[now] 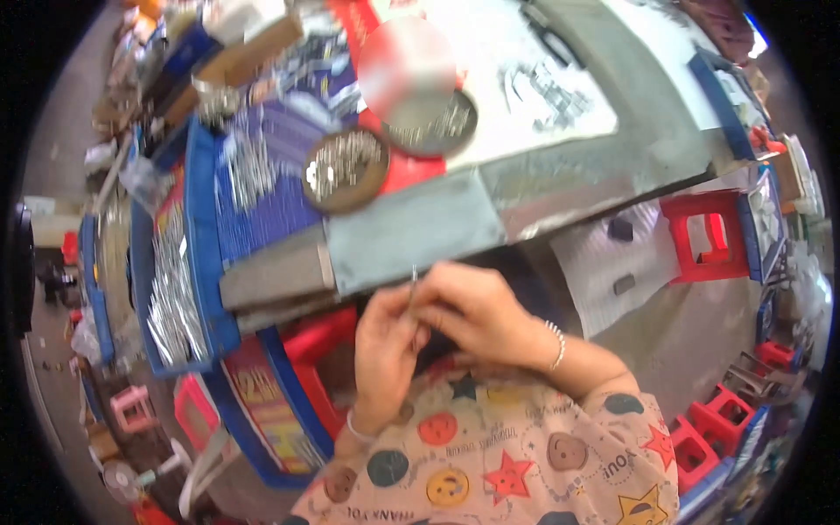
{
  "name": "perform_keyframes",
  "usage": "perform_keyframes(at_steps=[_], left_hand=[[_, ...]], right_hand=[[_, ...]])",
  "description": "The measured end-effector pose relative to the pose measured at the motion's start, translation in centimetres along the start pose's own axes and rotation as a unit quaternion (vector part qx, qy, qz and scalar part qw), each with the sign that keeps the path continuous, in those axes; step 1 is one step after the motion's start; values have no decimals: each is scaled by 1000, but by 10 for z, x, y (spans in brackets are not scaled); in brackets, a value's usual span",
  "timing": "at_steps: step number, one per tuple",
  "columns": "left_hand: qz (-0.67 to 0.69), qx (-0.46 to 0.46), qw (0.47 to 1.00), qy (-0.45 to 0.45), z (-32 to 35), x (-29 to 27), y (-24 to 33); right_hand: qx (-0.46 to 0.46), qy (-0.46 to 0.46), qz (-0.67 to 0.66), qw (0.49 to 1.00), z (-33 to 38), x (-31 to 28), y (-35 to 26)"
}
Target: Assembling small metal jewelry or decorative components by attaching flower-shaped pieces to thin metal pins.
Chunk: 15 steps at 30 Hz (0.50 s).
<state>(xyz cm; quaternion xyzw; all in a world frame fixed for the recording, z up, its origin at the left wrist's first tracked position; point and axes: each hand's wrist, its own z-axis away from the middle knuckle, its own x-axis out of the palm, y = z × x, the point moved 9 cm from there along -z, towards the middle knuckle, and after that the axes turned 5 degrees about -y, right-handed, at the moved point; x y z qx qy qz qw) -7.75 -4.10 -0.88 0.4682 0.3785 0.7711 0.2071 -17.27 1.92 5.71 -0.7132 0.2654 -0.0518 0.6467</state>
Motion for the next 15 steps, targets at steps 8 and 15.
perform_keyframes(at_steps=[8, 15], left_hand=[[26, 43, 999, 19, 4, 0, 4], [26, 62, 997, 22, 11, 13, 23]], right_hand=[[1, 32, -44, 999, 4, 4, 0], [-99, 106, 26, 989, 10, 3, -26]])
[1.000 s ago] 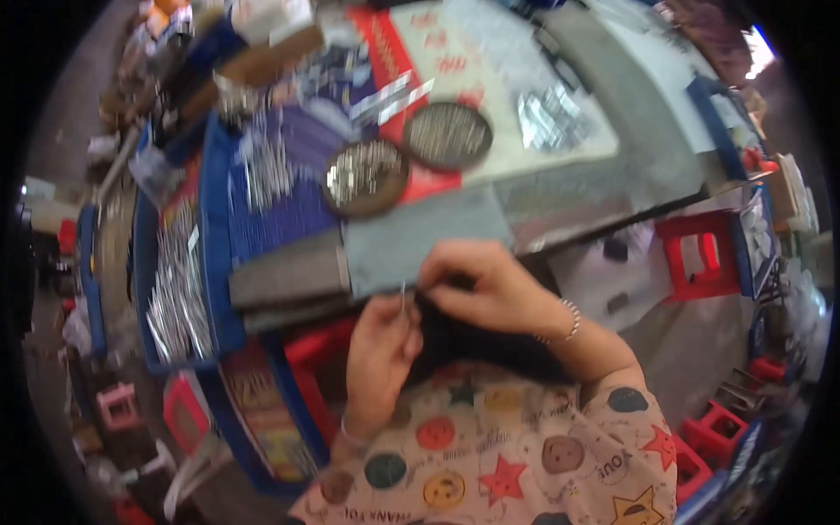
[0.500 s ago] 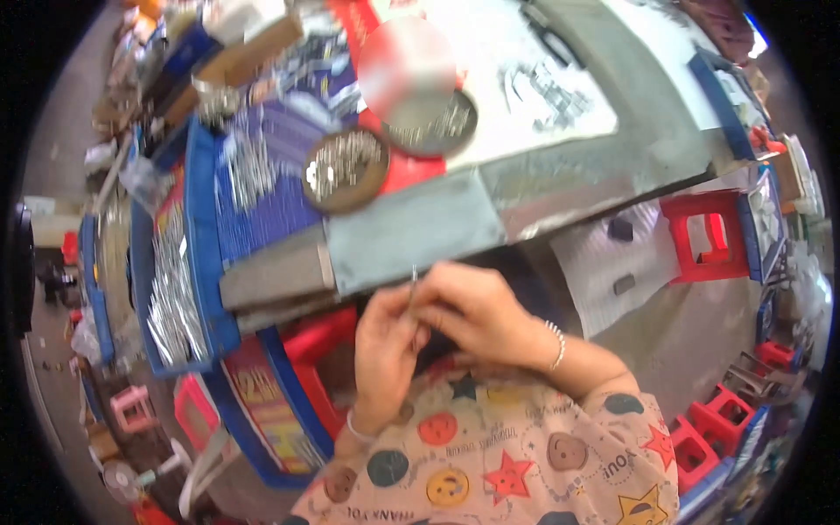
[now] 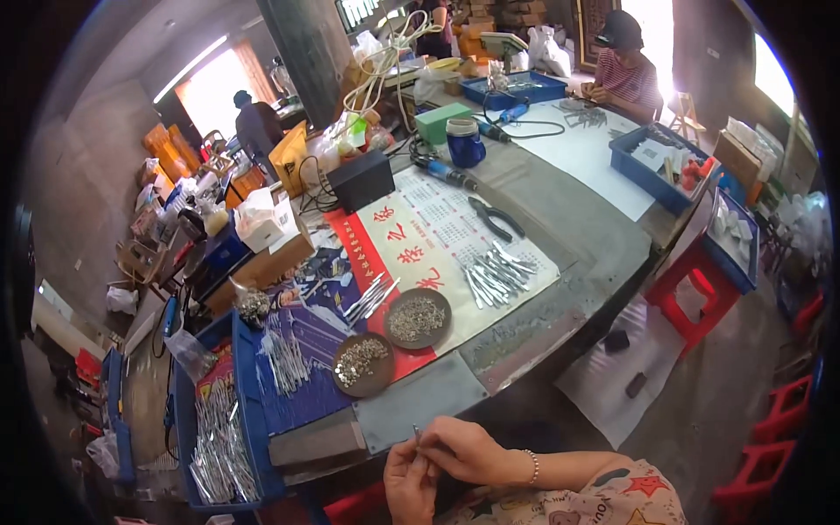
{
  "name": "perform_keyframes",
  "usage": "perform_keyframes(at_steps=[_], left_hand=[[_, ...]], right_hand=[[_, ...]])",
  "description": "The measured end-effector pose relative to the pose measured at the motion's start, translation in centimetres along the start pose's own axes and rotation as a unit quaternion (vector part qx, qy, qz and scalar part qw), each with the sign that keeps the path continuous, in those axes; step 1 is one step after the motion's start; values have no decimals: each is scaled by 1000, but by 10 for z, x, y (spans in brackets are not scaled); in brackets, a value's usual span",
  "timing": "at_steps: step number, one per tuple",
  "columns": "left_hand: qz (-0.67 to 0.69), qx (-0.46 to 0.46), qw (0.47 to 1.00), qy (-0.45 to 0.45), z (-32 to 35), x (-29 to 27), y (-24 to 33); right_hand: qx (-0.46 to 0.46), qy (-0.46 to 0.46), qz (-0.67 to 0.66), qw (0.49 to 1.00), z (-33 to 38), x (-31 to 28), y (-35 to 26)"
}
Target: Assembling small metal jewelry or decorative components by attaching flower-shaped pieces to thin metal pins.
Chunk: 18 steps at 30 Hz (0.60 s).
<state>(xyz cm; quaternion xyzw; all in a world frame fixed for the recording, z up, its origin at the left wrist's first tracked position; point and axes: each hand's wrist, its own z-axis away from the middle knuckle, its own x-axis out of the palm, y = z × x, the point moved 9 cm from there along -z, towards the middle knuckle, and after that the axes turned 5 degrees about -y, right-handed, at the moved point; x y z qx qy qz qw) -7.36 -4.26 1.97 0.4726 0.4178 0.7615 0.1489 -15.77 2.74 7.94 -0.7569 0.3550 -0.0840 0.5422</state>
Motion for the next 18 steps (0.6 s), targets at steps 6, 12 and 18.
perform_keyframes(at_steps=[6, 12, 18], left_hand=[[9, 33, 998, -48, -2, 3, 0], [-13, 92, 993, -70, 6, 12, 6], [-125, 186, 974, -8, 11, 5, 17]], right_hand=[[206, -62, -321, 922, 10, 17, 39], [242, -117, -551, 790, 14, 32, 50], [196, -23, -443, 875, 10, 28, 37]])
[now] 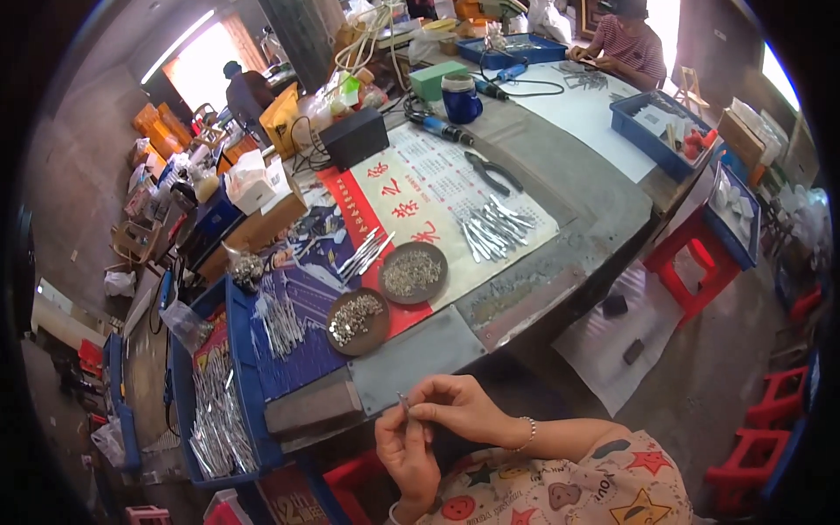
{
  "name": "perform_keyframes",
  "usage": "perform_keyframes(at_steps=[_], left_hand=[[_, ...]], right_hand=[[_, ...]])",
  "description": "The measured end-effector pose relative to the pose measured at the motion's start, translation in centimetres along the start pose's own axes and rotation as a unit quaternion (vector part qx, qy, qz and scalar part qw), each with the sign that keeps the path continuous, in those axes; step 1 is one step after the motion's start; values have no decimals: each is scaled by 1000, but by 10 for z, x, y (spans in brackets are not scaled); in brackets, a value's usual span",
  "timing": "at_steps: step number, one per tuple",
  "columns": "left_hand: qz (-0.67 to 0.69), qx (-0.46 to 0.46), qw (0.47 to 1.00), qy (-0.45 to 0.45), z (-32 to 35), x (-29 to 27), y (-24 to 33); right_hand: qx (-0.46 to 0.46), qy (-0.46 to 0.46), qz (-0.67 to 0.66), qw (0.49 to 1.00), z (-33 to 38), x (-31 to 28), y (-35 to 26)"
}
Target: Assembling small metal jewelry or decorative components by attaching flower-shaped pieces to thin metal pins.
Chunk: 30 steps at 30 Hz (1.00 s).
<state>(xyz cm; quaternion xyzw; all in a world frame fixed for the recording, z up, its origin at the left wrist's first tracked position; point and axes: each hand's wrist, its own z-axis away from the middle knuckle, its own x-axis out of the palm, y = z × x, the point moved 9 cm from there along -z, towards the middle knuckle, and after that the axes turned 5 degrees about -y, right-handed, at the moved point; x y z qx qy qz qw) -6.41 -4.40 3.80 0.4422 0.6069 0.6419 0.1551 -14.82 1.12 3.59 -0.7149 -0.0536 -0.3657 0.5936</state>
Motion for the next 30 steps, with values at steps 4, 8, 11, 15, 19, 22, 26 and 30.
perform_keyframes(at_steps=[4, 8, 11, 15, 19, 22, 26, 30], left_hand=[[-114, 89, 989, 0, 1, 2, 17], [-148, 99, 984, -18, 6, 3, 14], [-128, 80, 988, -14, 7, 2, 12], [-126, 79, 989, -11, 9, 0, 11], [-155, 106, 982, -28, 10, 5, 12], [-143, 88, 986, -20, 14, 1, 7], [-111, 79, 990, -24, 12, 0, 4], [-110, 83, 990, -31, 13, 2, 9]], right_hand=[[-178, 60, 308, 933, 8, 10, -37], [-251, 74, 433, 862, 16, 18, -52], [-240, 81, 466, 848, 17, 20, -51], [-253, 77, 504, 822, 16, 29, -51], [-249, 48, 533, 807, 13, 31, -48], [-254, 24, 526, 811, 12, 28, -44], [-307, 70, 526, 790, 12, 30, -51], [-307, -2, 583, 752, 8, 38, -48]])
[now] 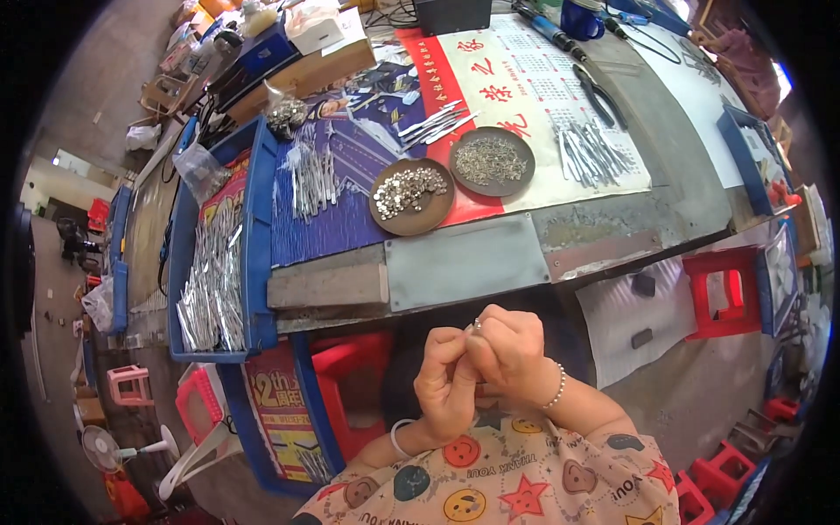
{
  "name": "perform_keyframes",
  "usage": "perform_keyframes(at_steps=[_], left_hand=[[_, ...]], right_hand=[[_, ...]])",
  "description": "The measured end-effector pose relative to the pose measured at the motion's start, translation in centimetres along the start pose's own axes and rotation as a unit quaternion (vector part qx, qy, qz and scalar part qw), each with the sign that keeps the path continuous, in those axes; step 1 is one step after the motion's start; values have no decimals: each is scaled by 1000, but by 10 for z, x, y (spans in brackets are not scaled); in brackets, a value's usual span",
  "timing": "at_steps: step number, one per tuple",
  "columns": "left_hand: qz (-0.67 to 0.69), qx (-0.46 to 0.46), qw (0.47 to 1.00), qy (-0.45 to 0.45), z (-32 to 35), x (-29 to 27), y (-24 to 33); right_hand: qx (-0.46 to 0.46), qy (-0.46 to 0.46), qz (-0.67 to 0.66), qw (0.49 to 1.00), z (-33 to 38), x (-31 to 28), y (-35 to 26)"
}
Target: Assembling small metal jewelry or decorative components by attaching flower-shaped pieces to thin metal pins.
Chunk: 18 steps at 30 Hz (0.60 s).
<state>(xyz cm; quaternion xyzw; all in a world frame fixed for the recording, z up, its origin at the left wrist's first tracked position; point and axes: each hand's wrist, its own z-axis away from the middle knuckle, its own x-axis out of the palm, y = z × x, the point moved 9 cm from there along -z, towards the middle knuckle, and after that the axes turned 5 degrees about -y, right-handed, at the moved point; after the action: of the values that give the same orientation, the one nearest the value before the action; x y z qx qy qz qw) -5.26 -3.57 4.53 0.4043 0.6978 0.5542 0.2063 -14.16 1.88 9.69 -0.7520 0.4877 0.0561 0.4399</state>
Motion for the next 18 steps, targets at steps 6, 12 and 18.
perform_keyframes(at_steps=[6, 12, 18], left_hand=[[1, -23, 1000, 11, 3, -9, -5], [24, -36, 999, -10, 1, -3, -3], [-7, -9, 1000, -8, 1, -9, -3]], right_hand=[[50, -61, -92, 993, 4, 18, 10], [32, 26, -80, 996, 6, 4, 9], [54, -69, -119, 989, 8, 19, 11]])
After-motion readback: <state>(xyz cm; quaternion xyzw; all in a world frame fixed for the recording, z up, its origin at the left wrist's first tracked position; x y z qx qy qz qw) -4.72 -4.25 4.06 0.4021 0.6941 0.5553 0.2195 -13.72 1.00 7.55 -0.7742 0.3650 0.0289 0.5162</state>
